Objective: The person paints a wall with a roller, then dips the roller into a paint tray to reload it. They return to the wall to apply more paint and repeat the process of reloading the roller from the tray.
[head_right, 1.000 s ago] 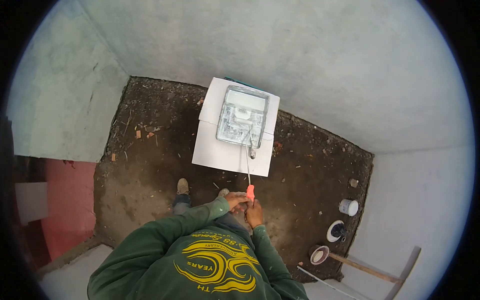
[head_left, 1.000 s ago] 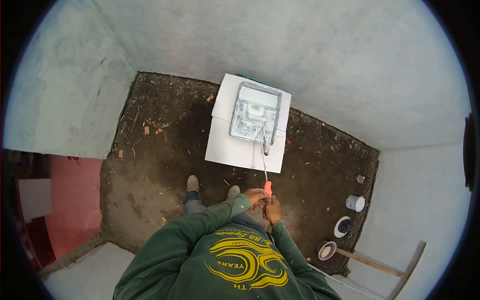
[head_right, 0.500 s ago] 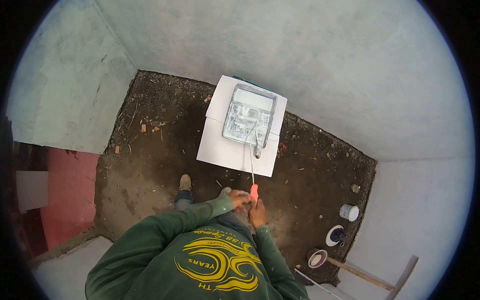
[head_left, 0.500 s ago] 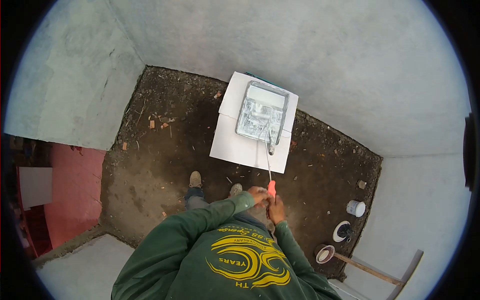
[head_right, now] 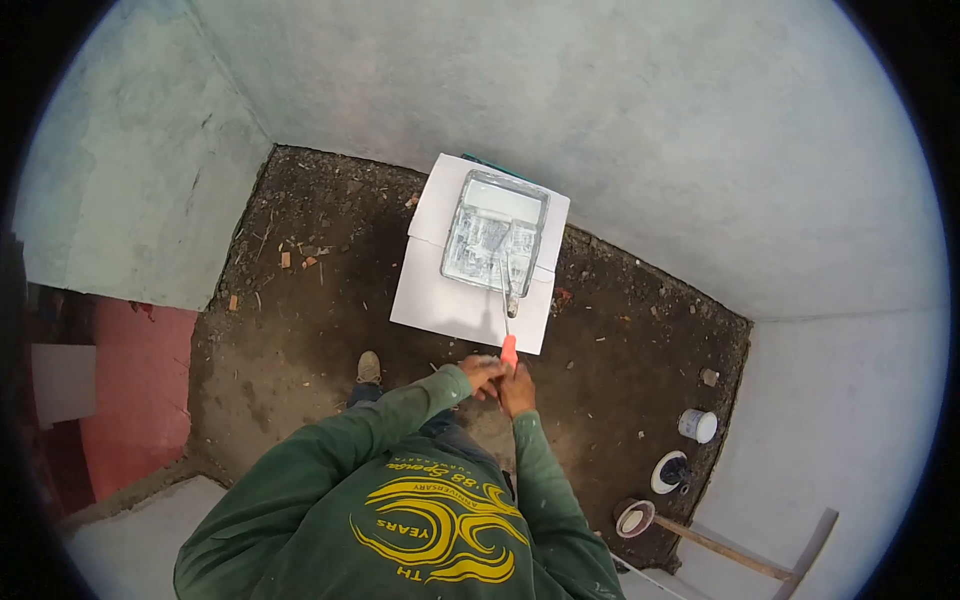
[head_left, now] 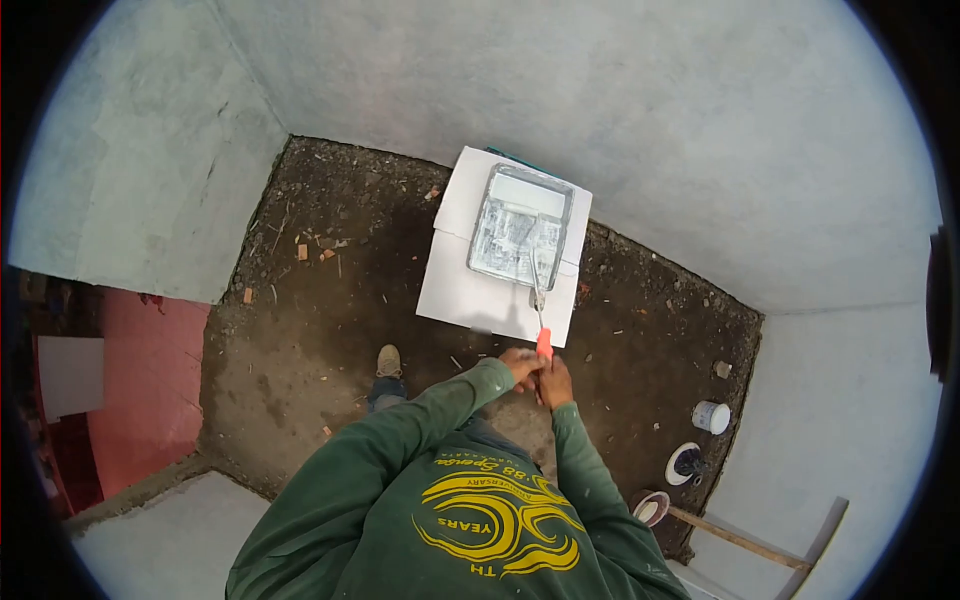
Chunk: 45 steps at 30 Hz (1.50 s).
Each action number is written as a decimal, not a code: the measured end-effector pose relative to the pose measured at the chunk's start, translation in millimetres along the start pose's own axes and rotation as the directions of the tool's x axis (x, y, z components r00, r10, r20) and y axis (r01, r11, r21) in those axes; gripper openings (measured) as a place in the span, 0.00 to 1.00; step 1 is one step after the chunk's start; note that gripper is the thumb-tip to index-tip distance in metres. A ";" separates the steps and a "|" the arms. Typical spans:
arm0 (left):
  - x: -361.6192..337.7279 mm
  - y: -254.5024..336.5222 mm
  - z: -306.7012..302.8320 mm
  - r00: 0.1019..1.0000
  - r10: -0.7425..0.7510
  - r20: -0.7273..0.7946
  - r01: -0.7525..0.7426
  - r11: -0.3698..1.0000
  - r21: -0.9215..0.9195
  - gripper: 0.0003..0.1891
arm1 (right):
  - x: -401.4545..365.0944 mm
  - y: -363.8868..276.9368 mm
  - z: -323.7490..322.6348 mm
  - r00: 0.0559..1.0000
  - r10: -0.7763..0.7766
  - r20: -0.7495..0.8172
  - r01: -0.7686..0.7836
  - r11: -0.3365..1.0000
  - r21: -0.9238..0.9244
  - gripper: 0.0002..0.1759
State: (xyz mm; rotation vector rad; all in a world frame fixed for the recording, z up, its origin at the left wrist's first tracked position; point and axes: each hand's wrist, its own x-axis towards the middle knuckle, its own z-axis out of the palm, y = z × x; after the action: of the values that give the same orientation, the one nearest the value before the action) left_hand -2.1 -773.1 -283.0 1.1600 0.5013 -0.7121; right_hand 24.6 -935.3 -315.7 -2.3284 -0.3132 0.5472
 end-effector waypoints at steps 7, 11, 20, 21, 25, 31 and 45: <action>-33.0 -27.4 17.9 0.971 -0.099 0.219 0.088 0.994 0.059 0.28 | -69.5 -65.0 -39.2 0.768 0.586 0.257 -0.637 0.744 0.205 0.10; -20.6 -9.2 21.2 0.967 -0.070 0.246 0.034 0.988 0.149 0.31 | -32.1 61.3 0.6 0.983 -0.121 0.140 0.147 0.971 -0.190 0.12; -39.4 -1.0 -17.7 0.998 0.054 0.031 -0.054 0.998 0.010 0.25 | -35.8 -99.9 -20.0 0.971 0.212 0.110 -0.238 0.849 0.471 0.21; -48.4 2.7 -28.4 0.992 0.116 -0.045 -0.118 0.992 -0.042 0.25 | -23.3 -94.9 -4.2 0.995 0.086 0.049 -0.099 0.877 0.471 0.20; -100.9 41.6 -83.8 0.899 0.354 -0.258 -0.383 0.921 -0.073 0.23 | 7.3 -175.7 10.8 0.986 -0.057 0.156 -0.024 0.881 0.473 0.17; -181.8 83.3 -188.7 0.631 0.533 -0.564 -0.608 0.791 0.067 0.18 | 57.8 -302.1 74.2 0.876 -0.400 0.269 0.295 0.887 0.355 0.14; -288.7 75.7 -412.7 0.171 0.498 -0.850 -0.435 0.812 0.389 0.18 | 119.2 -511.6 234.3 0.586 -0.630 0.509 0.525 0.774 0.355 0.17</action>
State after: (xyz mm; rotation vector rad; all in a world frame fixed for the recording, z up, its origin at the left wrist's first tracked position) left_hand -143.0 -296.2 -172.5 1.6286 1.0248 0.6544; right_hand -14.8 -386.1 -149.2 -1.6605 -1.2441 0.9222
